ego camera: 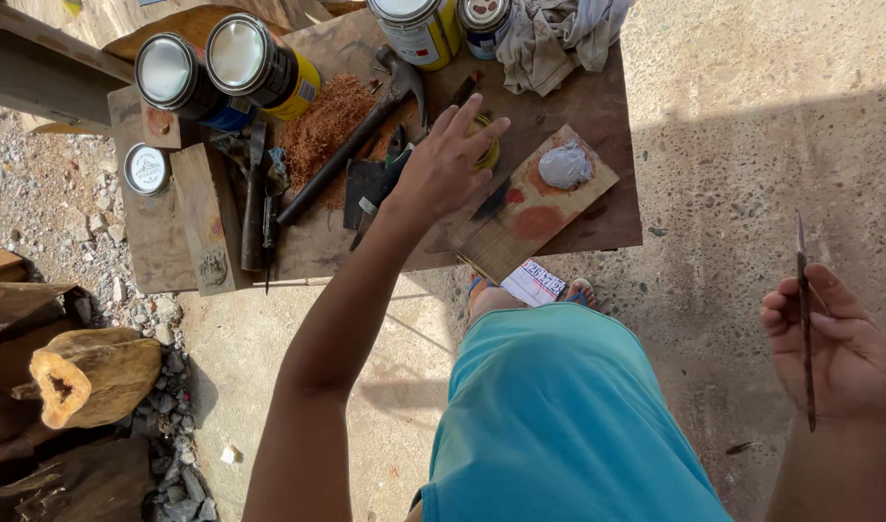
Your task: The person scoops wood filler from a can with a small spatula onto a wooden board, squeezes pigment from a tube into it, and mixes and folds the filler and pigment together on the board. They then pick up the board and spatula and walk across the workshop carrying them.
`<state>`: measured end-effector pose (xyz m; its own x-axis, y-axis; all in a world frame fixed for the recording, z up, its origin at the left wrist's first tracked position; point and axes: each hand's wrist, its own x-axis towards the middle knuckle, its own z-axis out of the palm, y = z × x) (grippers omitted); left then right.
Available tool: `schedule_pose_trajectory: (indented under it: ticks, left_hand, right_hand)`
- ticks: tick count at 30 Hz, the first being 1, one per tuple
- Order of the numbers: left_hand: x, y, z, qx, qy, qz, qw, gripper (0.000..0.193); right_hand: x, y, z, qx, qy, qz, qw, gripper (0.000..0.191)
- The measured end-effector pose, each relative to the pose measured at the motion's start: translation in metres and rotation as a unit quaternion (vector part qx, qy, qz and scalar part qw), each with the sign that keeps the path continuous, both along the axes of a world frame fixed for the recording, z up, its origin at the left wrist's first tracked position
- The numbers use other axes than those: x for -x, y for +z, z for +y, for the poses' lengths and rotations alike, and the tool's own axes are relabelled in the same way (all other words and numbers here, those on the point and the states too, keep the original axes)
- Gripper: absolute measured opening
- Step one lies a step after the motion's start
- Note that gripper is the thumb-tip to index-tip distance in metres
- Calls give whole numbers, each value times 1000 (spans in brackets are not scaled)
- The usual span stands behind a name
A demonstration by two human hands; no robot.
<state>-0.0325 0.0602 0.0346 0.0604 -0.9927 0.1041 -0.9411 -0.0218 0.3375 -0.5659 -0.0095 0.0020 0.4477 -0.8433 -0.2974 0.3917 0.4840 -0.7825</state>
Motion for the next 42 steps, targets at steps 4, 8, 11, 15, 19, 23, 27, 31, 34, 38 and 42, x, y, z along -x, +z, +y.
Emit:
schedule_pose_trajectory:
  ticks: [4,8,11,15,19,23,27,31,34,38,42]
  left_hand:
    - [-39,20,-16,-134,-49,-28,989,83]
    - [-63,24,-11,-181,-63,-26,981,98]
    - [-78,17,-23,-106,-88,-54,989,100]
    - [-103,11,-97,-17,-94,-237,967,71]
    - [-124,6,-164,27,-69,-381,922,51]
    - [-128,10,-167,-26,-112,-374,920,42]
    - [-131,38,-145,-1,-138,-268,953,41]
    - [-146,91,-82,-30,-100,-145,984,41]
    - [-163,131,-16,149,-134,-169,965,73]
    - [-173,148,65,62,-63,-86,992,101]
    - [-167,117,107,-45,-36,-37,998,89]
  right_hand:
    - [-58,4,44,8,-13,-59,998,46]
    - [-101,7,91,-1,-53,-44,998,44]
    - [-123,6,117,-21,-87,-56,994,43]
    - [-137,14,136,9,-119,-4,993,42]
    - [-153,27,151,19,-139,10,990,40]
    - [-175,39,155,24,-128,88,987,38]
    - [-236,41,134,42,-74,68,994,52]
    - [-349,36,102,186,42,342,920,85]
    - [-431,32,81,487,40,436,756,113]
    - [-472,26,58,396,154,541,726,104]
    - [-489,20,32,468,88,516,712,95]
